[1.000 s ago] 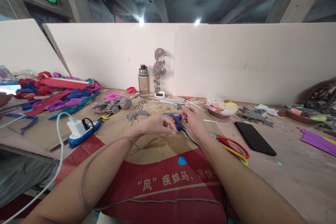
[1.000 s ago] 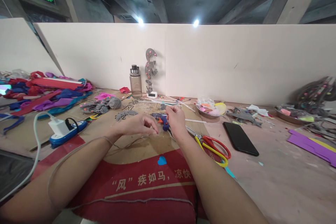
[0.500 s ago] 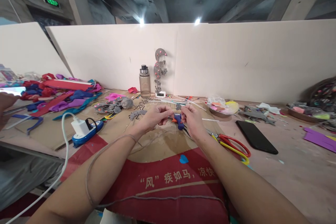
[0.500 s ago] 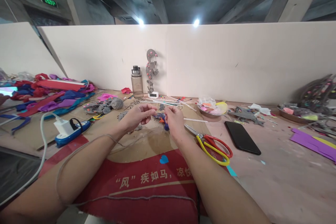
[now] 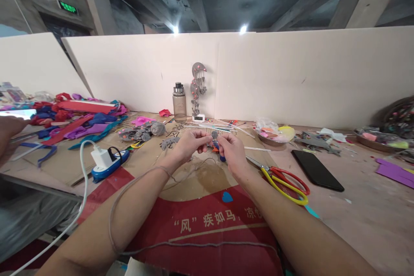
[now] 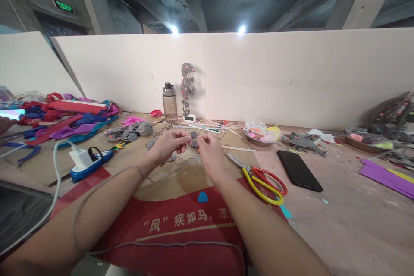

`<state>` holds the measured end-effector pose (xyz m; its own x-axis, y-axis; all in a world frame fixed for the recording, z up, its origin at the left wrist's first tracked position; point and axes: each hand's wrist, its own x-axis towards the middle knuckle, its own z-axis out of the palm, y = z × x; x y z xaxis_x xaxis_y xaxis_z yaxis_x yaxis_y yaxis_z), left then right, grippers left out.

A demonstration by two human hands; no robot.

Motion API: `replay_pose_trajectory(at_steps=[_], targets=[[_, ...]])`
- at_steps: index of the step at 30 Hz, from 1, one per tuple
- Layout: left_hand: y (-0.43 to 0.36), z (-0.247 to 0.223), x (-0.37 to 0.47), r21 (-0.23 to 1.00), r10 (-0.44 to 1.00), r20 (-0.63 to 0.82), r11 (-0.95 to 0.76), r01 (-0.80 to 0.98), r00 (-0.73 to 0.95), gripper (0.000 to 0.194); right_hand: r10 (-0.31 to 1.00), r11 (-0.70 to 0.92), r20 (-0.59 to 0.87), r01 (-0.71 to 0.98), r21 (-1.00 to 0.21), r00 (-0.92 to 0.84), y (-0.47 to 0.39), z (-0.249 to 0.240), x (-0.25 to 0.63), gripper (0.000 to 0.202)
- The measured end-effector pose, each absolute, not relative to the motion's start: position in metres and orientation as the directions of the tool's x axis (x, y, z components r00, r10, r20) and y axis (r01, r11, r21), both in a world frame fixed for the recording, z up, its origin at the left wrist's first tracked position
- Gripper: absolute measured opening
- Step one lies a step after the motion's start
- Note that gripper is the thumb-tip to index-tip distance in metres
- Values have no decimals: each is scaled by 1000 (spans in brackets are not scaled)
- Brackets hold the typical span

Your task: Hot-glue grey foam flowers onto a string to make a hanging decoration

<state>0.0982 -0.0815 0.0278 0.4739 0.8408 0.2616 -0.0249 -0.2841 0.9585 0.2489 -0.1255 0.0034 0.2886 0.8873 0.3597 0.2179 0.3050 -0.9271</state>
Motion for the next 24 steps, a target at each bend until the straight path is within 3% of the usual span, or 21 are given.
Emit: replay_pose_trajectory(at_steps=[4,8,12,16,19,24], targets=[[-80,27,97,966,871,219,-258,29,440,24,776,373,545,466,-802,318,-132,12,247,18],[-76,22,99,954,857,191,-276,114,478,16,711,437,675,628,-644,197,-137,18,248,21],[-75,20,101,949,843,218,-301,97,492,16,807,388,569,586,-712,158,-134,16,251,15],[-77,21,101,961,837,252,-274,-26,487,24,866,315,427,379,-870,259,-126,10,254,17],[-79,21,102,972,841,227,-225,-63,492,26,887,303,378,284,-910,265,-123,7,254,19],[-79,22,103,978,872,206,-203,-54,445,26,821,353,500,446,-823,274,-128,11,251,21]])
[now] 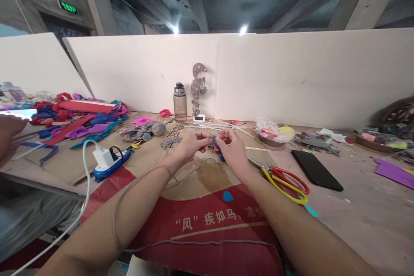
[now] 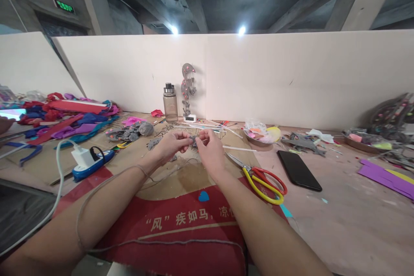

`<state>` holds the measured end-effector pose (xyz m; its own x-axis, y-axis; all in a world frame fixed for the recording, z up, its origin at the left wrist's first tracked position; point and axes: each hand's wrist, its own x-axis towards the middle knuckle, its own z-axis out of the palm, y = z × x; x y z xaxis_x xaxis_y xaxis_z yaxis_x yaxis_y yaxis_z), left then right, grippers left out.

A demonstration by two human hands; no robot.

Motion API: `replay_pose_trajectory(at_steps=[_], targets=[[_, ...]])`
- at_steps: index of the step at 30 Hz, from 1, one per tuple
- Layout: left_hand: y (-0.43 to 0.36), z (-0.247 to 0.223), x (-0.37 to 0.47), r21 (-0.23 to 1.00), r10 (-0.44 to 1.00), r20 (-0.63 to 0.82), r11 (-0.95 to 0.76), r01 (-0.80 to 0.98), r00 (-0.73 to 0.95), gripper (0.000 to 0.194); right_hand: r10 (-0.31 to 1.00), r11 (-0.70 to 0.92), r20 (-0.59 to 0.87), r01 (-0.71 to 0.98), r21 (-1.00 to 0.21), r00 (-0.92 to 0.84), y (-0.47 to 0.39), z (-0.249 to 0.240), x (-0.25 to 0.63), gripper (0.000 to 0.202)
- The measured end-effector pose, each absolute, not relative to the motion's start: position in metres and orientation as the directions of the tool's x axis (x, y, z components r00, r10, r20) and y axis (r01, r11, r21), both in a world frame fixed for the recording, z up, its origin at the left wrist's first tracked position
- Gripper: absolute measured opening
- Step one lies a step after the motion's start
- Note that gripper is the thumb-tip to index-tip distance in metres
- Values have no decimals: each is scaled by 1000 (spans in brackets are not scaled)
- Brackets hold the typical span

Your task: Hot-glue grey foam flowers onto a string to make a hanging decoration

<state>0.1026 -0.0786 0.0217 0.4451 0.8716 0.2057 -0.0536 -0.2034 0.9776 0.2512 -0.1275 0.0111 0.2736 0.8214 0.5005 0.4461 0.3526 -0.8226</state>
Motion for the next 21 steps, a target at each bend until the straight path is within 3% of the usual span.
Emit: replay_pose_trajectory(at_steps=[6,9,13,17,21], targets=[[-81,20,103,960,833,247,-281,-6,495,18,755,437,644,639,-633,121,-133,14,251,14],[-81,20,103,962,834,225,-272,21,504,14,782,420,605,591,-689,149,-130,12,252,13],[-79,20,102,983,859,140,-179,33,492,12,821,405,505,353,-844,265,-124,12,258,16],[-72,17,101,997,864,75,-64,-39,498,17,830,438,478,195,-878,289,-124,16,262,22],[-65,15,99,994,869,57,-3,-110,492,21,867,413,465,265,-871,180,-127,19,259,33]])
